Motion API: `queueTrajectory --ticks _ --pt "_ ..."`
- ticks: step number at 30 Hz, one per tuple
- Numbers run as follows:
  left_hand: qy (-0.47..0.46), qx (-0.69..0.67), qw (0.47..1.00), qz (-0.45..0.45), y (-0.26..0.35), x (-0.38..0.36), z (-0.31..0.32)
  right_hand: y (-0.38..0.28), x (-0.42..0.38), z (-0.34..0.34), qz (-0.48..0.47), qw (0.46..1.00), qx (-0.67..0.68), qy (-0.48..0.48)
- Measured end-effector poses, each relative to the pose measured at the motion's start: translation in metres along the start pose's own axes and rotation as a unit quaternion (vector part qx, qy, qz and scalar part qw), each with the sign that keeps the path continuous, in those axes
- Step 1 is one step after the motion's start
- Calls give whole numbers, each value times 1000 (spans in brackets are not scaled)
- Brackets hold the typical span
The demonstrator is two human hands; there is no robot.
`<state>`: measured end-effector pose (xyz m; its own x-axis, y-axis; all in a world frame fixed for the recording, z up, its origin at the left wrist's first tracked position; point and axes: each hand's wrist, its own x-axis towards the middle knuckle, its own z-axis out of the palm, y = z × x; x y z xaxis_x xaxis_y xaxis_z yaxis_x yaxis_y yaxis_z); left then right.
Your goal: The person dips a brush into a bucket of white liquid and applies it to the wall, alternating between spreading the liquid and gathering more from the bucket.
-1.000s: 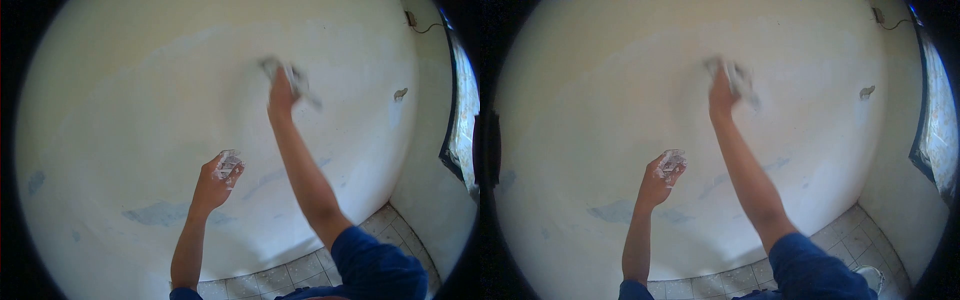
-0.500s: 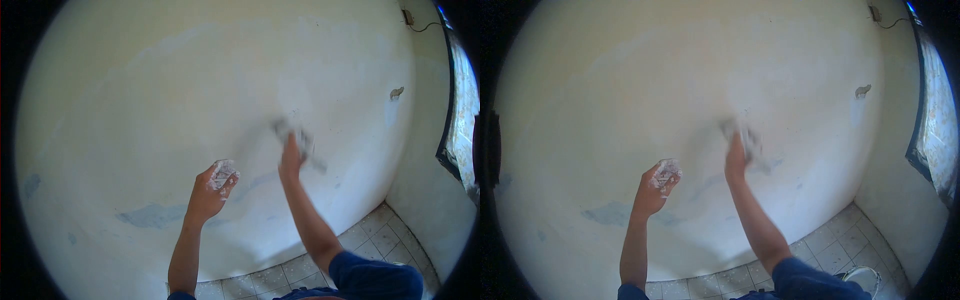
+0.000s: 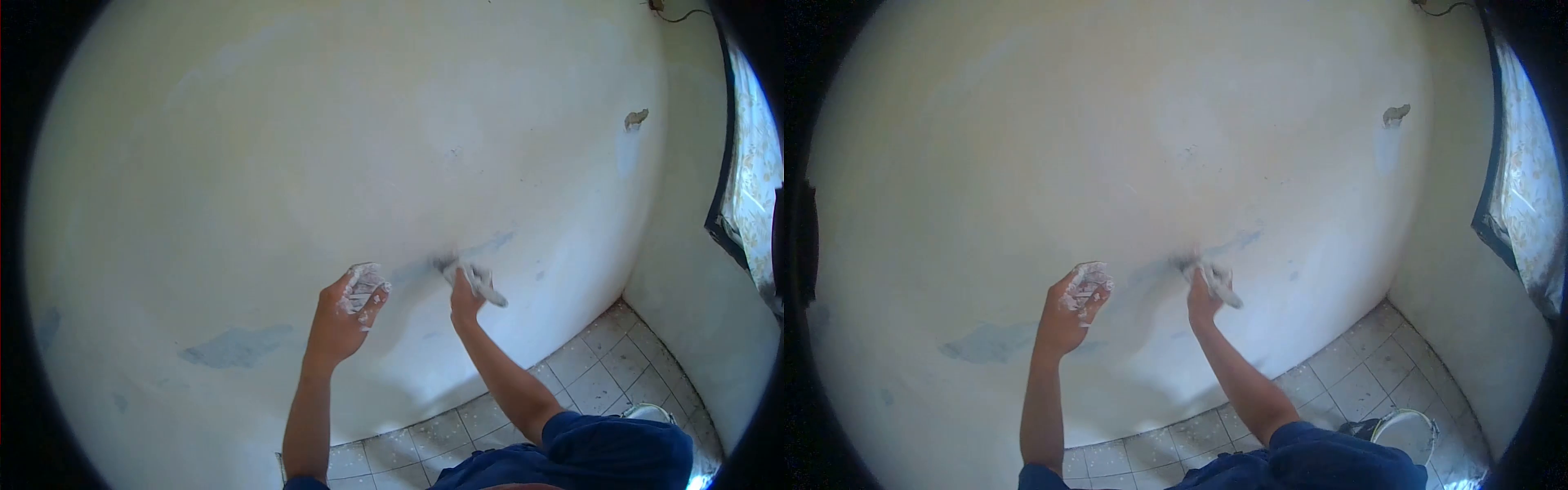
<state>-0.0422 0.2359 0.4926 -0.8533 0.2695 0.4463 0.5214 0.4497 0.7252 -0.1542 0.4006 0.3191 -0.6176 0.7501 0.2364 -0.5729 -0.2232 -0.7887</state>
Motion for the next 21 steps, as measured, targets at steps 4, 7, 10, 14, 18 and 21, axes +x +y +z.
queueTrajectory --ticks 4,7,10,14,18,21 --pt "-2 24 1000 -6 14 -3 0 -90 71 53 -73 985 157 0" --pt "2 -16 1000 -10 1 -2 1 -198 156 152 -266 955 133 -7" --pt "-10 -19 1000 -15 -3 3 1 -188 202 191 -337 940 -34 -28" --pt "-35 -60 996 -54 -14 6 1 -16 121 79 -437 862 -238 91" --pt "-70 -102 986 -108 -45 6 -1 97 37 -67 14 984 -127 122" --pt "-96 -163 975 -115 -75 8 7 76 5 -134 60 987 -100 110"
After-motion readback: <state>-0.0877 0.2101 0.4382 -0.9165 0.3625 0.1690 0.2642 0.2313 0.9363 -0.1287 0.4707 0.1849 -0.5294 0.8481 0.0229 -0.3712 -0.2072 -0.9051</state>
